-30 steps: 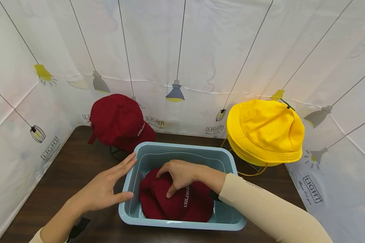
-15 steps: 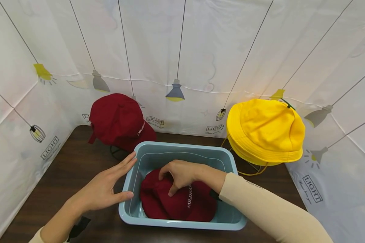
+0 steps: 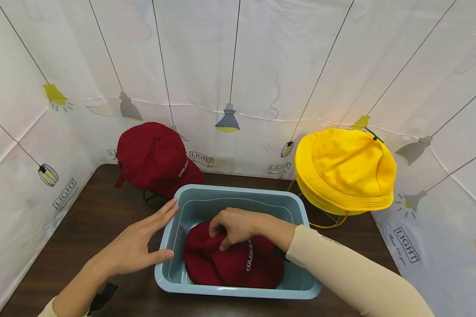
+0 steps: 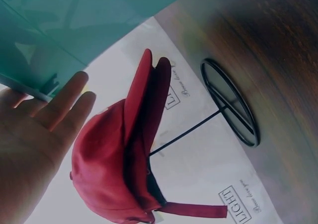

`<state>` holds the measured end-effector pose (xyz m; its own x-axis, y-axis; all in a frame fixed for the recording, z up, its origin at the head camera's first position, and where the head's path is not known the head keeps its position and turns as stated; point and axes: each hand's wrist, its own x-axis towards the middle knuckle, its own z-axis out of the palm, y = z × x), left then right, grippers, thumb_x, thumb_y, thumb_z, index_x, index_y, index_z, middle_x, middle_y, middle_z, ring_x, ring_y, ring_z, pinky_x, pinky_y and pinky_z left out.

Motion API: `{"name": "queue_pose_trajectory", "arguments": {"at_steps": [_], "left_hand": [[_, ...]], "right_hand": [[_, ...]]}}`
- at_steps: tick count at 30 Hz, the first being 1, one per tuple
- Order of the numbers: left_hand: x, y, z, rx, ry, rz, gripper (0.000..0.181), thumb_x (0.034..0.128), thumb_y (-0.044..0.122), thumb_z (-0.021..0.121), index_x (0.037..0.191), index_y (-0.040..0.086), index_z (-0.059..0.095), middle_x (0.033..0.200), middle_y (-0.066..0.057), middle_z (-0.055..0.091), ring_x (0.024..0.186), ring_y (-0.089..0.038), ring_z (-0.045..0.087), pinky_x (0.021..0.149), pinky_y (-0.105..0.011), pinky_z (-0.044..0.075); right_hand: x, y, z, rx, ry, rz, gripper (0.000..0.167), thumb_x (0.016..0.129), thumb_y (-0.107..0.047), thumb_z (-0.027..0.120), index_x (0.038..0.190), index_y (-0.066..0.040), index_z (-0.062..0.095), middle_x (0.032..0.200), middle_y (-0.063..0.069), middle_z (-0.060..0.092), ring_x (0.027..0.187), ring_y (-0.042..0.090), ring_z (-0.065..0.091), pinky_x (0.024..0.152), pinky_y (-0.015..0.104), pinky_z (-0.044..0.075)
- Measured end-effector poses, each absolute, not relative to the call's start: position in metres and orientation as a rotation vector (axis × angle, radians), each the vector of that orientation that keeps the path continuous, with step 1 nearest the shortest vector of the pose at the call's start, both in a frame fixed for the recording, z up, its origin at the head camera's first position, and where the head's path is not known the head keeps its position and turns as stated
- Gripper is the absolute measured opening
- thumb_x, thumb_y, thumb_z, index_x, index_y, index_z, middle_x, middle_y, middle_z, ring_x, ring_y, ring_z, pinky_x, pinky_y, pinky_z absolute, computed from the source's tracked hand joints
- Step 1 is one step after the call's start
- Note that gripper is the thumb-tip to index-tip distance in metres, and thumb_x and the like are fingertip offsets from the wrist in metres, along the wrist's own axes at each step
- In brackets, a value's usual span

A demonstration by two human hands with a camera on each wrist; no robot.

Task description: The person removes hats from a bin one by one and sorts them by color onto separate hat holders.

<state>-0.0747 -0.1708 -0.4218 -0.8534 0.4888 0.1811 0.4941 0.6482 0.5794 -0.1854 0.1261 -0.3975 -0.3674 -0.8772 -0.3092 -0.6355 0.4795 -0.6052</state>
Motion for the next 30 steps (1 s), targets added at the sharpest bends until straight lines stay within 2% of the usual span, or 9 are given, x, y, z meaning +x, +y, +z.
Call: {"name": "queue_pose_trajectory", "arguments": {"at_steps": [9,24,30], "left_hand": [[-0.075,-0.172,-0.423,-0.856,-2.835,-1.0,0.093,0.0958,0.063,0.064,0.167,0.014,0.029,0.175,0.006,0.014,0.152,-0.027,0.039,0.11,-0.063,0.044],[-0.075,-0.172,-0.423,-0.878,-2.824,-0.99,0.091,0.0962,0.056,0.068,0.166,0.012,0.03,0.175,0.005,0.014,0.152,-0.027,0.039,0.11,-0.063,0.044],[-0.075,-0.172,-0.424,-0.878,-2.82,-0.987,0.091,0.096,0.053,0.069,0.166,0.012,0.03,0.175,0.004,0.014,0.15,-0.028,0.041,0.109,-0.063,0.045]], "right_hand": [[-0.184,0.128,-0.392,-1.242,2.105,-0.548,0.018,0.089,-0.01,0.084,0.102,-0.02,0.075,0.09,-0.012,0.068,0.08,0.003,0.059,0.074,0.022,0.055],[-0.185,0.136,-0.383,-1.278,2.157,-0.575,0.021,0.091,-0.008,0.082,0.11,-0.016,0.076,0.1,-0.01,0.072,0.089,0.003,0.064,0.085,0.025,0.057],[-0.188,0.141,-0.381,-1.312,2.155,-0.593,0.02,0.091,-0.007,0.082,0.109,-0.014,0.077,0.099,-0.009,0.074,0.088,0.003,0.065,0.084,0.025,0.058]]}}
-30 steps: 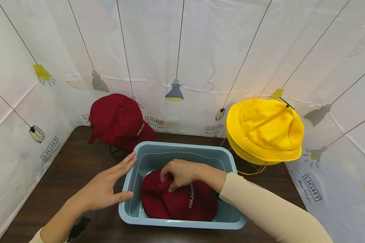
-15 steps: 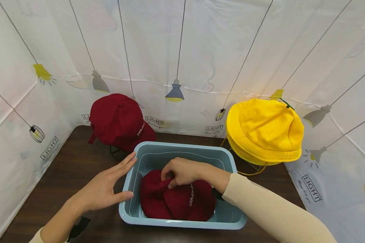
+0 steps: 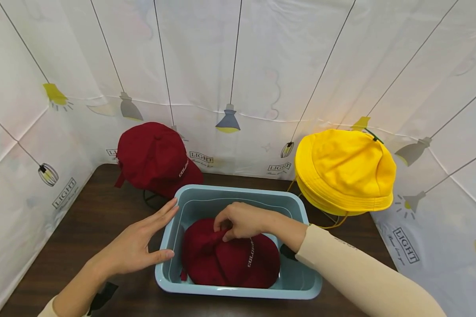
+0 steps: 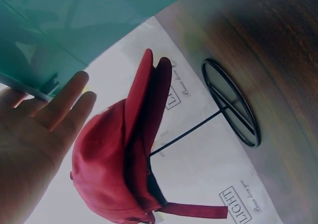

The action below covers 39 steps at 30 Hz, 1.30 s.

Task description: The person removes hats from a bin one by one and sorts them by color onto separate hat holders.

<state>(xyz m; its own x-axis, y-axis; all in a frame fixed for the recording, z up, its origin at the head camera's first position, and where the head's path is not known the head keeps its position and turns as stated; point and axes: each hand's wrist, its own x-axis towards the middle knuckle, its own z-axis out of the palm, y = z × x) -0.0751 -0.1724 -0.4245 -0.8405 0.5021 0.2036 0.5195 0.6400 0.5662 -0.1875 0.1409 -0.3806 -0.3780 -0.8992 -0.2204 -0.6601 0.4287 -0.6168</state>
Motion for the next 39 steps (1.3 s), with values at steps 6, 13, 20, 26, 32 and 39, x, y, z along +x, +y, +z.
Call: {"name": "queue_pose_trajectory", "arguments": {"at_steps": [6,13,20,26,32,39], "left_hand": [[-0.074,-0.173,-0.424,-0.857,-2.827,-1.007,0.09,0.096,0.054,0.069,0.167,0.014,0.029,0.175,0.006,0.014,0.151,-0.027,0.04,0.109,-0.062,0.045],[-0.074,-0.174,-0.425,-0.854,-2.832,-0.997,0.09,0.0961,0.055,0.069,0.166,0.013,0.03,0.175,0.007,0.015,0.151,-0.026,0.04,0.11,-0.062,0.045],[-0.074,-0.175,-0.424,-0.858,-2.826,-0.995,0.091,0.0967,0.06,0.065,0.167,0.014,0.029,0.175,0.006,0.014,0.15,-0.027,0.041,0.109,-0.063,0.045],[-0.075,-0.176,-0.424,-0.87,-2.822,-0.999,0.091,0.0967,0.058,0.066,0.167,0.014,0.029,0.175,0.006,0.014,0.151,-0.027,0.039,0.11,-0.063,0.044],[-0.075,-0.176,-0.424,-0.883,-2.817,-0.995,0.092,0.0967,0.06,0.065,0.167,0.013,0.029,0.175,0.004,0.014,0.152,-0.027,0.039,0.11,-0.063,0.044],[-0.076,-0.174,-0.424,-0.893,-2.809,-1.002,0.092,0.096,0.059,0.067,0.167,0.013,0.029,0.175,0.004,0.015,0.152,-0.028,0.038,0.111,-0.063,0.043]], "right_hand": [[-0.189,0.143,-0.375,-1.336,2.164,-0.596,0.018,0.092,-0.007,0.081,0.108,-0.016,0.077,0.097,-0.01,0.073,0.086,0.003,0.064,0.082,0.024,0.058],[-0.188,0.15,-0.363,-1.345,2.181,-0.603,0.019,0.092,-0.007,0.081,0.108,-0.015,0.077,0.099,-0.01,0.074,0.089,0.003,0.067,0.084,0.025,0.058],[-0.188,0.153,-0.35,-1.34,2.21,-0.591,0.02,0.091,-0.008,0.082,0.11,-0.014,0.078,0.101,-0.01,0.075,0.09,0.002,0.068,0.085,0.025,0.058],[-0.187,0.156,-0.342,-1.335,2.22,-0.598,0.018,0.091,-0.008,0.082,0.107,-0.016,0.078,0.097,-0.013,0.074,0.087,0.001,0.067,0.083,0.026,0.058],[-0.184,0.159,-0.328,-1.309,2.237,-0.607,0.019,0.091,-0.009,0.082,0.107,-0.017,0.078,0.097,-0.014,0.073,0.087,0.002,0.068,0.083,0.026,0.059],[-0.182,0.168,-0.311,-1.332,2.274,-0.626,0.019,0.091,-0.01,0.082,0.109,-0.016,0.078,0.098,-0.013,0.074,0.086,0.003,0.068,0.081,0.027,0.06]]}}
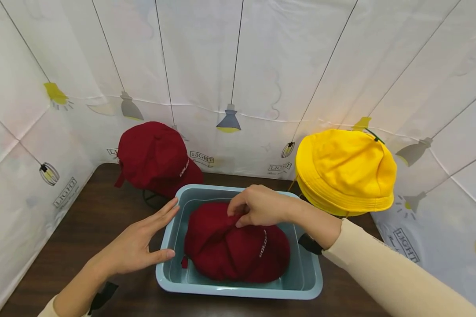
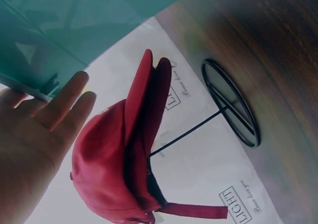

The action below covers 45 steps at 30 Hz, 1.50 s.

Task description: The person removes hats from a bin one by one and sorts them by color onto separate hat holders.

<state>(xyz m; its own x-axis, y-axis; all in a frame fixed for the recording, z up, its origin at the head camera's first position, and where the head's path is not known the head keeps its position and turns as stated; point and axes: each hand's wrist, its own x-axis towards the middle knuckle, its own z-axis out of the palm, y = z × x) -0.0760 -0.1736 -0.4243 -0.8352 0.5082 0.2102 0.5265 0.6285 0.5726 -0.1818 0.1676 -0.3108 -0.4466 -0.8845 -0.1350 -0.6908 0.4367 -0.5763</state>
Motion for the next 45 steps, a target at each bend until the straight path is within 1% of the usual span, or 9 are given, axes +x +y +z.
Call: {"name": "queue_pose_trajectory", "arguments": {"at_steps": [8,18,23,27,32,35,41,45], "left_hand": [[-0.076,-0.173,-0.426,-0.902,-2.795,-0.991,0.091,0.0965,0.06,0.065,0.166,0.012,0.03,0.175,0.003,0.015,0.152,-0.027,0.038,0.111,-0.062,0.044],[-0.077,-0.173,-0.426,-0.905,-2.788,-0.982,0.092,0.0964,0.059,0.065,0.166,0.013,0.029,0.175,0.002,0.016,0.152,-0.027,0.038,0.111,-0.061,0.044],[-0.077,-0.173,-0.427,-0.908,-2.776,-0.977,0.091,0.0965,0.058,0.066,0.166,0.012,0.03,0.175,0.002,0.016,0.152,-0.027,0.039,0.11,-0.06,0.045],[-0.077,-0.173,-0.428,-0.909,-2.777,-0.969,0.091,0.0968,0.059,0.065,0.167,0.014,0.028,0.175,0.002,0.015,0.152,-0.027,0.039,0.11,-0.06,0.046],[-0.077,-0.173,-0.428,-0.911,-2.78,-0.977,0.091,0.097,0.06,0.064,0.167,0.015,0.028,0.175,0.002,0.015,0.152,-0.027,0.039,0.11,-0.06,0.046],[-0.077,-0.173,-0.428,-0.909,-2.78,-0.977,0.091,0.097,0.06,0.065,0.167,0.015,0.028,0.175,0.003,0.015,0.151,-0.027,0.04,0.109,-0.059,0.046],[-0.076,-0.174,-0.427,-0.907,-2.782,-0.976,0.091,0.097,0.06,0.065,0.167,0.014,0.029,0.175,0.005,0.014,0.15,-0.027,0.041,0.109,-0.058,0.047],[-0.076,-0.173,-0.426,-0.907,-2.783,-0.975,0.09,0.0967,0.06,0.065,0.165,0.011,0.033,0.175,0.005,0.014,0.15,-0.027,0.042,0.11,-0.058,0.047]], "right_hand": [[-0.18,0.176,-0.291,-1.281,2.299,-0.691,0.021,0.09,-0.007,0.082,0.108,-0.018,0.081,0.097,-0.012,0.076,0.085,0.005,0.071,0.078,0.027,0.061],[-0.182,0.183,-0.261,-1.251,2.327,-0.764,0.022,0.089,-0.004,0.083,0.11,-0.012,0.082,0.098,-0.008,0.078,0.083,0.01,0.073,0.074,0.03,0.063],[-0.183,0.183,-0.249,-1.24,2.345,-0.788,0.022,0.088,-0.005,0.084,0.109,-0.011,0.082,0.096,-0.006,0.077,0.081,0.011,0.073,0.075,0.03,0.063],[-0.184,0.185,-0.242,-1.22,2.353,-0.811,0.02,0.089,-0.006,0.083,0.108,-0.01,0.081,0.097,-0.005,0.077,0.084,0.011,0.074,0.077,0.03,0.063],[-0.186,0.185,-0.233,-1.268,2.352,-0.855,0.019,0.089,-0.005,0.083,0.108,-0.008,0.08,0.096,-0.003,0.078,0.085,0.012,0.075,0.078,0.031,0.063],[-0.186,0.184,-0.227,-1.277,2.37,-0.881,0.02,0.088,-0.004,0.083,0.107,-0.008,0.08,0.094,-0.003,0.078,0.083,0.013,0.075,0.075,0.032,0.063],[-0.187,0.182,-0.213,-1.209,2.448,-0.905,0.02,0.088,-0.002,0.083,0.106,-0.01,0.081,0.093,-0.001,0.077,0.08,0.015,0.075,0.068,0.032,0.063],[-0.19,0.181,-0.204,-1.257,2.51,-0.909,0.021,0.088,0.0,0.083,0.106,-0.01,0.081,0.095,-0.002,0.078,0.082,0.015,0.075,0.069,0.029,0.062]]}}
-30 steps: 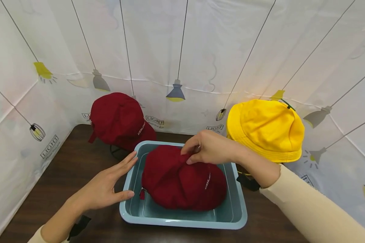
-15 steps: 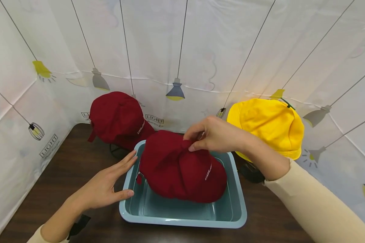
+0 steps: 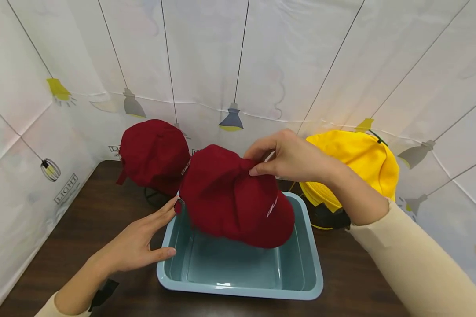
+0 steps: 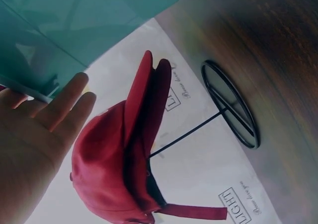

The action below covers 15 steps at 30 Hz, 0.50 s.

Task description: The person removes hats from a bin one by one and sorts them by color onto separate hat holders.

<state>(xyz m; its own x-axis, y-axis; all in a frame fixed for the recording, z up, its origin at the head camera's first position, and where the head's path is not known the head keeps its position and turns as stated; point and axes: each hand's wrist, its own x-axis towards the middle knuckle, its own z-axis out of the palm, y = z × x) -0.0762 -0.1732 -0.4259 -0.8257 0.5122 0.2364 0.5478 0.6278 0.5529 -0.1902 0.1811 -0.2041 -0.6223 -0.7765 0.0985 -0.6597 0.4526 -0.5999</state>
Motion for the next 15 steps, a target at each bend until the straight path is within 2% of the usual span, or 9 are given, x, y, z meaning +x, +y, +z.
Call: {"name": "queue_pose_trajectory", "arguments": {"at_steps": [9,15], "left_hand": [[-0.076,-0.173,-0.425,-0.906,-2.778,-0.963,0.091,0.0955,0.059,0.066,0.164,0.01,0.034,0.175,-0.001,0.018,0.149,-0.027,0.043,0.109,-0.057,0.047],[-0.076,-0.172,-0.424,-0.912,-2.777,-0.965,0.092,0.0959,0.061,0.066,0.165,0.009,0.033,0.175,-0.001,0.018,0.149,-0.027,0.043,0.11,-0.057,0.047]], "right_hand": [[-0.199,0.174,-0.181,-1.264,2.59,-0.896,0.022,0.09,0.002,0.08,0.109,-0.008,0.08,0.1,0.003,0.078,0.086,0.015,0.075,0.074,0.026,0.062],[-0.208,0.17,-0.173,-1.281,2.629,-0.902,0.02,0.09,0.001,0.081,0.109,-0.006,0.08,0.098,0.004,0.078,0.083,0.015,0.074,0.07,0.026,0.061]]}}
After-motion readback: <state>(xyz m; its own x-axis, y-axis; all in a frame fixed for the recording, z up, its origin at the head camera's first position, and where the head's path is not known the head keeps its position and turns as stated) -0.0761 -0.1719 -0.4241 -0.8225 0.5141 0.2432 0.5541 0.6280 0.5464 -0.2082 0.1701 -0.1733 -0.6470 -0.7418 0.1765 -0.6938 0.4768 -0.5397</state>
